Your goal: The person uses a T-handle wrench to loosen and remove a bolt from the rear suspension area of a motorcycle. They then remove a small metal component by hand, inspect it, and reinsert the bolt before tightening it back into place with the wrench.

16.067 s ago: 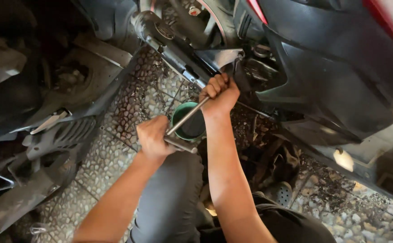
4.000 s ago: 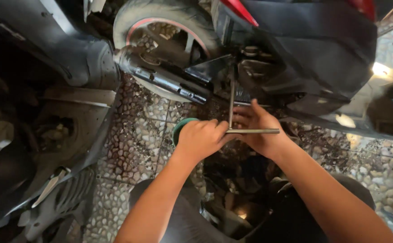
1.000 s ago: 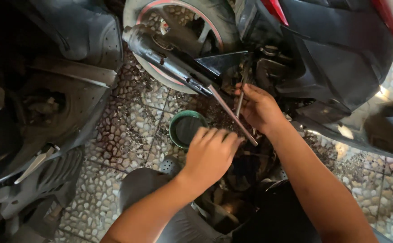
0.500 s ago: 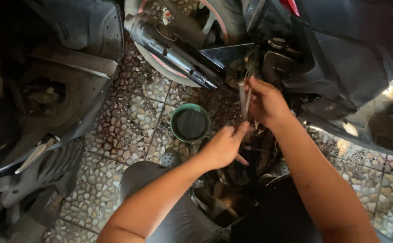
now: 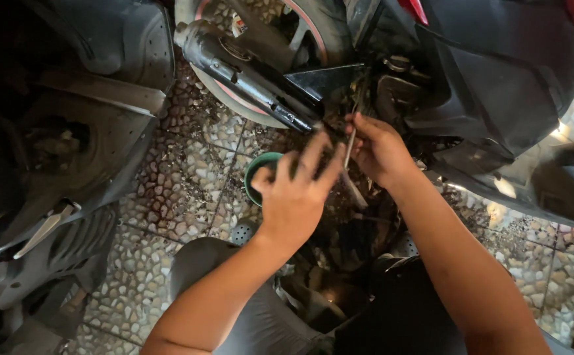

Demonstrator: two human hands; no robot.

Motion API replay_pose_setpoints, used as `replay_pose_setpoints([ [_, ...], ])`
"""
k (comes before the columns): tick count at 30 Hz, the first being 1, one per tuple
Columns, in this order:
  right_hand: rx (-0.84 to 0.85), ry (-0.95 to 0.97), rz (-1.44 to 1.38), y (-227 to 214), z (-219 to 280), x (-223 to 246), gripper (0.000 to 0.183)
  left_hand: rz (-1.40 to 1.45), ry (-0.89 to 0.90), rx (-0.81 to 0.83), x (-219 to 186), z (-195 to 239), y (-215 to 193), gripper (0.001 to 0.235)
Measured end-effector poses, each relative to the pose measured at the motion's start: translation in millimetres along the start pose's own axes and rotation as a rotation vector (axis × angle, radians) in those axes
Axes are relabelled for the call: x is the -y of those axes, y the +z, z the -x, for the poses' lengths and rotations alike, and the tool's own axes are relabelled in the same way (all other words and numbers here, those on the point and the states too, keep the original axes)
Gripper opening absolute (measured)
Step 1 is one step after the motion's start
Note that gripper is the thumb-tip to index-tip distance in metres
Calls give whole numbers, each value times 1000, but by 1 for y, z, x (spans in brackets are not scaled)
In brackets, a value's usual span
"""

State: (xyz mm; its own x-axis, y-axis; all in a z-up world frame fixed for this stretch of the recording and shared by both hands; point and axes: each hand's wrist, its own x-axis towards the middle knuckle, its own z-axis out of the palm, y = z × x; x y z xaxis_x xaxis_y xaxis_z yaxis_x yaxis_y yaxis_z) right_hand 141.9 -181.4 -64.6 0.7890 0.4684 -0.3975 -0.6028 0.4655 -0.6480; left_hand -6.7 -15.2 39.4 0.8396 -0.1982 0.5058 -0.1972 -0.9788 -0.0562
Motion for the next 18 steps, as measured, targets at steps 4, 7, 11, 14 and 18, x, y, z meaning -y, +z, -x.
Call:
replay_pose_setpoints([
  [4,80,-12,-89,8,3,3,18,99,-165,-29,7,-8,1,39],
  [7,24,-19,-24,23,8,12,18,105,-321,377,6,-15,7,53],
  [11,-38,27,-67,4,-6,0,12,589,-372,725,-5,-9,8,54],
  [14,67,36,-140,-7,-11,-3,11,564,-108,527,-11,-4,-4,46],
  [18,79,5,-126,-10,-10,0,15,519,194,300,-12,0,-17,51],
])
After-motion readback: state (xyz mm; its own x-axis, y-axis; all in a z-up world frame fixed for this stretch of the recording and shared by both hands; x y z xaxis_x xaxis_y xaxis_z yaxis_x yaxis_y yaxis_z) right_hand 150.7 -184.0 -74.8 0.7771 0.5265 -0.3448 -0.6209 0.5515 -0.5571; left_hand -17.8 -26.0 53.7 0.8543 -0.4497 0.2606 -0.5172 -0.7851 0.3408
